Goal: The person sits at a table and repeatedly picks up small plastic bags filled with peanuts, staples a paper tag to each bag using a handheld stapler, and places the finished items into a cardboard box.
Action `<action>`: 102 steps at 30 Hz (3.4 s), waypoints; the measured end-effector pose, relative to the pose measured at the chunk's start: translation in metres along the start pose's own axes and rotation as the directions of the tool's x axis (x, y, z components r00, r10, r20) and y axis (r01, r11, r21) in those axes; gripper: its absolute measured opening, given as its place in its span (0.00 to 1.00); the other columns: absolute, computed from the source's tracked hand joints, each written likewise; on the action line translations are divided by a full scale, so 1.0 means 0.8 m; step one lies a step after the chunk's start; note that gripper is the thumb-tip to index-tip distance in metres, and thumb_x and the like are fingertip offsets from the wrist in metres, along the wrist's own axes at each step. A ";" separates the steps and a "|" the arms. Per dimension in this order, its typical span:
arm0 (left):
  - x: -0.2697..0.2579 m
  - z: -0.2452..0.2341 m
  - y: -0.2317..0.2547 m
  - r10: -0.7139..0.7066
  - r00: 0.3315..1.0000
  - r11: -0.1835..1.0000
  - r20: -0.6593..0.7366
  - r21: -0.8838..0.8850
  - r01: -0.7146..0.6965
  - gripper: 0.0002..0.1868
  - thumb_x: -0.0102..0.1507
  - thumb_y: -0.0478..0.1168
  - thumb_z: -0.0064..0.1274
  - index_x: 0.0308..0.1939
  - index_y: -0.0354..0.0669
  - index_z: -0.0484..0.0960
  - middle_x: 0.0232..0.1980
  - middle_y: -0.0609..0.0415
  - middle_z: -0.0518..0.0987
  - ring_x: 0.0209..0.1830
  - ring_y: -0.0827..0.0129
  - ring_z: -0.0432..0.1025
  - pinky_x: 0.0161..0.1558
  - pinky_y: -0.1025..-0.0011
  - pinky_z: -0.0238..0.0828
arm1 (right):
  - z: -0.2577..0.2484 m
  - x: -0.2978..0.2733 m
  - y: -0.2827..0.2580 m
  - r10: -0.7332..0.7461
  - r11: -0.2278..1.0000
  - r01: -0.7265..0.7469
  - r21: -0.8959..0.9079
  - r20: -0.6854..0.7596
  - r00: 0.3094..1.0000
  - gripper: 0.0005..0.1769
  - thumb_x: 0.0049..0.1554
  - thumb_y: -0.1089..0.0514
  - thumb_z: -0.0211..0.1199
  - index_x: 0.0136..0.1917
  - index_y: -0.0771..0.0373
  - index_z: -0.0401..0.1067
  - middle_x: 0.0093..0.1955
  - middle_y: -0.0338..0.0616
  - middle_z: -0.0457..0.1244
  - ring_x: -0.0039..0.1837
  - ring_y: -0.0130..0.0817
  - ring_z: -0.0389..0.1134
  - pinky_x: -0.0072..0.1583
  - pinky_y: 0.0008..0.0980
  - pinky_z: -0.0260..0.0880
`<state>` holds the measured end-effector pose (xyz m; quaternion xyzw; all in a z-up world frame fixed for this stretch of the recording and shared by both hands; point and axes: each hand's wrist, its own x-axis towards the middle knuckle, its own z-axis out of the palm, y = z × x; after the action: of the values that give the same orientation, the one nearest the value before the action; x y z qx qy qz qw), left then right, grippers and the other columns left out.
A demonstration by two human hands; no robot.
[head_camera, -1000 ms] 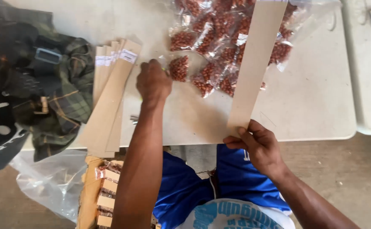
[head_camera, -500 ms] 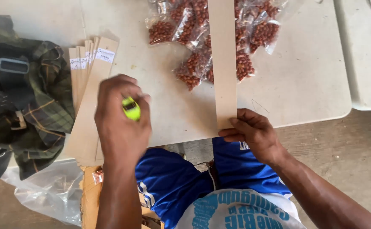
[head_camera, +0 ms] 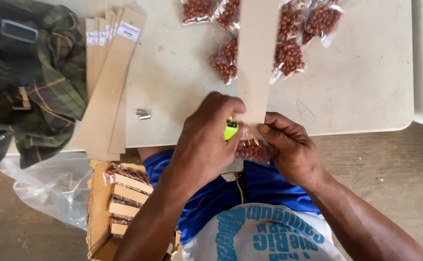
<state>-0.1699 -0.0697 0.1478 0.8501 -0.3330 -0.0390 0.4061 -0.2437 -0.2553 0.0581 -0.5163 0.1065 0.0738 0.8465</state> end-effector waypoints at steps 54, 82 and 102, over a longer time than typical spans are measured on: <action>0.014 0.003 -0.003 -0.370 0.925 0.911 -0.092 -0.230 0.342 0.18 0.61 0.46 0.64 0.46 0.48 0.71 0.34 0.56 0.76 0.29 0.73 0.72 0.31 0.71 0.71 | 0.033 -0.003 -0.016 -0.089 0.992 0.095 0.085 -0.071 0.994 0.05 0.64 0.62 0.61 0.44 0.63 0.71 0.31 0.33 0.55 0.34 0.23 0.55 0.36 0.27 0.60; -0.009 0.016 0.004 -0.258 0.896 0.888 -0.361 -0.455 0.073 0.15 0.62 0.36 0.64 0.40 0.44 0.69 0.30 0.55 0.79 0.25 0.78 0.72 0.27 0.77 0.70 | 0.062 -0.006 0.001 -0.226 0.942 0.269 0.201 -0.212 0.951 0.06 0.59 0.65 0.64 0.50 0.70 0.78 0.50 0.56 0.73 0.53 0.40 0.74 0.58 0.39 0.77; -0.309 0.238 -0.305 -0.635 0.729 0.700 -0.256 -0.591 0.402 0.19 0.49 0.44 0.67 0.44 0.64 0.83 0.31 0.54 0.91 0.17 0.68 0.83 0.23 0.75 0.80 | 0.007 0.040 -0.025 -0.254 0.966 0.244 -0.082 -0.454 0.854 0.08 0.57 0.66 0.66 0.47 0.73 0.82 0.44 0.51 0.74 0.48 0.34 0.71 0.51 0.33 0.75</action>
<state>-0.2955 0.0609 -0.2048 0.7608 0.0512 -0.0454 0.6454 -0.2071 -0.2588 0.0695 -0.5373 0.2358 -0.1599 0.7939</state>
